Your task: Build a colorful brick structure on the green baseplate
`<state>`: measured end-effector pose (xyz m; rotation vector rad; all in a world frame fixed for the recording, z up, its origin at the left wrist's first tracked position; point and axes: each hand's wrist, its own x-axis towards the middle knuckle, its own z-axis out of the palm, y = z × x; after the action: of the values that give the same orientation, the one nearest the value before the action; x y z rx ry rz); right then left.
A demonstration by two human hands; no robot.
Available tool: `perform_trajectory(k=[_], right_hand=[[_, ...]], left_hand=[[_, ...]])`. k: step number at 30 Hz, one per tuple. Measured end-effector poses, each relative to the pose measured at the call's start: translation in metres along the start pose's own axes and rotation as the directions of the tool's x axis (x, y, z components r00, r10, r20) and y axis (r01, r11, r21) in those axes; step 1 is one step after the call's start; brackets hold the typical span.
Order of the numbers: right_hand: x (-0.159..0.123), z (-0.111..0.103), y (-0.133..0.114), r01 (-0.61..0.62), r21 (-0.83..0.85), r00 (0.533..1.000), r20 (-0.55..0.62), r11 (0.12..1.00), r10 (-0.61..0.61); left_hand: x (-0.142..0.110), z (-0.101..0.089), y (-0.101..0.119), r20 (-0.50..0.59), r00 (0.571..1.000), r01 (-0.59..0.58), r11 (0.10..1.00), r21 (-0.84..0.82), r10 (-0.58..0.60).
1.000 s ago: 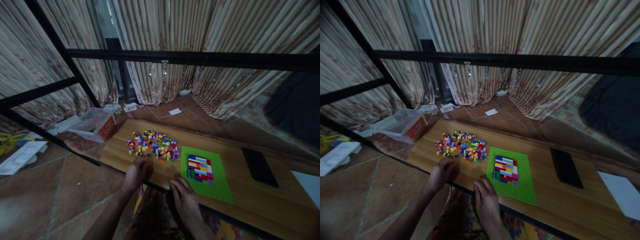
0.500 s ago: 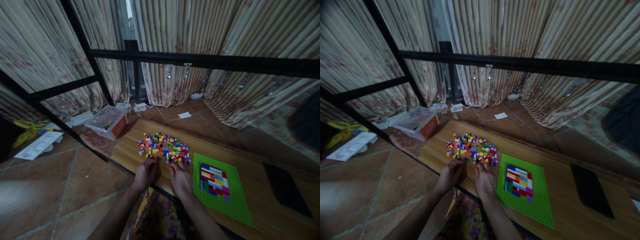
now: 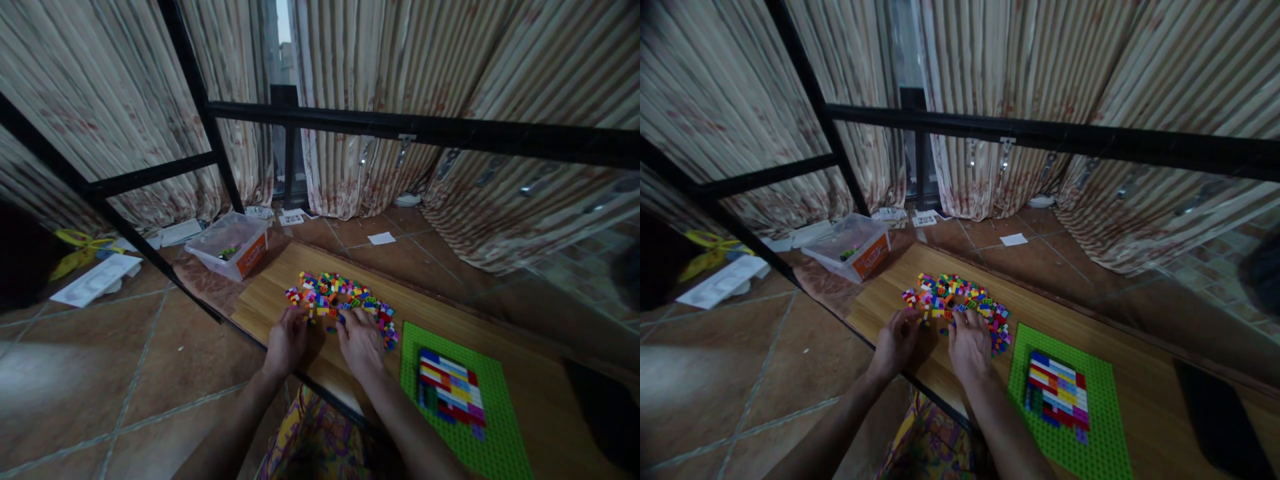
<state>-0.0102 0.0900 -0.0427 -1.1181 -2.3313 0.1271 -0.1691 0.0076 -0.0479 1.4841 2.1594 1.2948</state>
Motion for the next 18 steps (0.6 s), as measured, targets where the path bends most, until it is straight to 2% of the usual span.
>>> perform_trajectory(k=[2, 5, 9, 12, 15, 18], right_hand=[[0.011, 0.007, -0.004, 0.006, -0.004, 0.999, 0.033, 1.0, -0.006], [0.021, 0.016, -0.007, 0.001, -0.006, 0.998, 0.069, 1.0, -0.001], [0.016, 0.008, -0.015, -0.049, 0.055, 0.996, 0.075, 0.997, 0.045], [-0.001, -0.008, -0.028, -0.074, 0.2, 0.995, 0.074, 0.977, 0.06], [-0.03, -0.026, -0.038, -0.123, 0.365, 0.989, 0.126, 0.923, 0.082], [-0.063, -0.043, -0.037, -0.27, 0.459, 0.96, 0.191, 0.846, 0.203]], left_hand=[[0.003, 0.001, -0.004, -0.027, 1.0, 0.005, 1.0, 0.01, -0.005], [0.002, 0.002, -0.009, -0.004, 1.0, -0.003, 1.0, 0.03, 0.003], [-0.001, 0.004, -0.012, 0.006, 1.0, -0.014, 0.997, 0.073, 0.014], [0.0, 0.004, -0.014, 0.0, 0.999, -0.037, 0.993, 0.115, 0.037], [0.002, 0.004, -0.015, -0.002, 0.998, -0.058, 0.988, 0.146, 0.059], [0.003, 0.003, -0.013, -0.003, 0.998, -0.059, 0.984, 0.167, 0.06]])
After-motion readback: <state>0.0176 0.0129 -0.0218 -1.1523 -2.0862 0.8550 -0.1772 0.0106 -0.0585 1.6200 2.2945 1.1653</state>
